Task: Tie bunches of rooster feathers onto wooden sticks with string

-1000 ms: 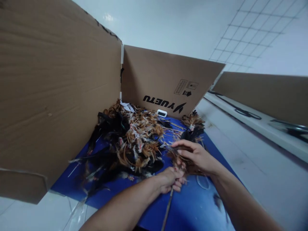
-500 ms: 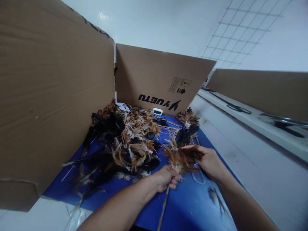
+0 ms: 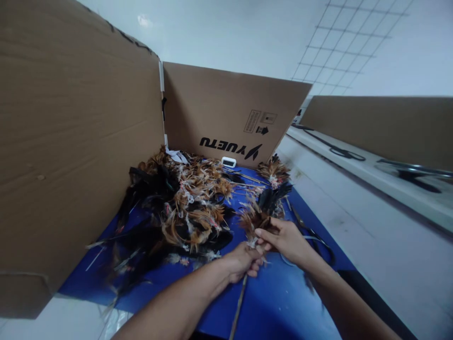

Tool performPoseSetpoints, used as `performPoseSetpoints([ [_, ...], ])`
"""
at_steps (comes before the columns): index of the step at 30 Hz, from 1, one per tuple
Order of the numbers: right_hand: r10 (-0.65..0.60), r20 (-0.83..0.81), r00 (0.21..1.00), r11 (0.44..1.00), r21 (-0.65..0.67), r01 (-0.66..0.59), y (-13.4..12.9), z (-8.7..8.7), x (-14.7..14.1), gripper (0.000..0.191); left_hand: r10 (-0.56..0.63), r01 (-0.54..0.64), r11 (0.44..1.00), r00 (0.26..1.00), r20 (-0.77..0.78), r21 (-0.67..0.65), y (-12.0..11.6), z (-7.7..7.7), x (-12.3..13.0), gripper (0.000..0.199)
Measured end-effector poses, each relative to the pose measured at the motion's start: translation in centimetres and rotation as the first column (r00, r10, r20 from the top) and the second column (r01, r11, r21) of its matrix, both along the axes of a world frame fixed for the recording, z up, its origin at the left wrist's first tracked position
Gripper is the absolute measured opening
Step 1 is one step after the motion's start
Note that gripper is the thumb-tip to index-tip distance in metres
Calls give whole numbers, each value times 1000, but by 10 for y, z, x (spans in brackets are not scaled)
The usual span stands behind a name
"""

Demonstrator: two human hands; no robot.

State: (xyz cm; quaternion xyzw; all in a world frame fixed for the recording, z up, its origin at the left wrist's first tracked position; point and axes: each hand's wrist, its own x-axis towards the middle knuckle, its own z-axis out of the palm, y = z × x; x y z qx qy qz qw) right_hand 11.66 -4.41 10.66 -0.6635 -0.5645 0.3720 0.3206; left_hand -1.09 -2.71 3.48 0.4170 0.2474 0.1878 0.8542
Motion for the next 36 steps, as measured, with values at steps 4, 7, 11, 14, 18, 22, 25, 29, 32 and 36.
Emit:
performPoseSetpoints([
  [4,28,-33,999,999,-44,-29,3,-5,1,23,-12,12,1000,999,40,-5,0,-1,-1,54],
  [7,13,-17,1000,998,-58,-14,5,-7,2,21,-15,15,1000,999,49,-1,-1,-3,0,49],
  [11,-23,43,999,997,-70,26,6,-9,1,19,1,-1,1000,1000,8,7,-1,-7,1,42],
  [14,-44,80,996,996,-72,50,6,-11,1,17,11,-11,1000,1000,4,12,0,-9,3,35],
  [18,-42,142,989,997,-52,50,5,-14,1,16,5,-5,1000,1000,27,-2,0,-9,4,25],
  [22,-50,263,963,999,-4,53,4,-12,-1,15,18,-18,1000,1000,19,-7,-1,-7,5,23],
  [25,-63,375,925,998,51,47,2,-10,-3,14,32,-32,999,999,-1,-5,0,-8,5,24],
  [29,-19,398,917,998,57,-4,1,-11,-4,16,23,-23,1000,998,-52,-1,0,-9,5,23],
  [32,-7,412,911,997,74,-26,0,-14,-3,17,25,-25,1000,997,-69,11,0,-10,5,29],
  [36,-7,430,903,996,85,-33,0,-15,-2,17,24,-23,1000,996,-90,18,-1,-9,5,35],
])
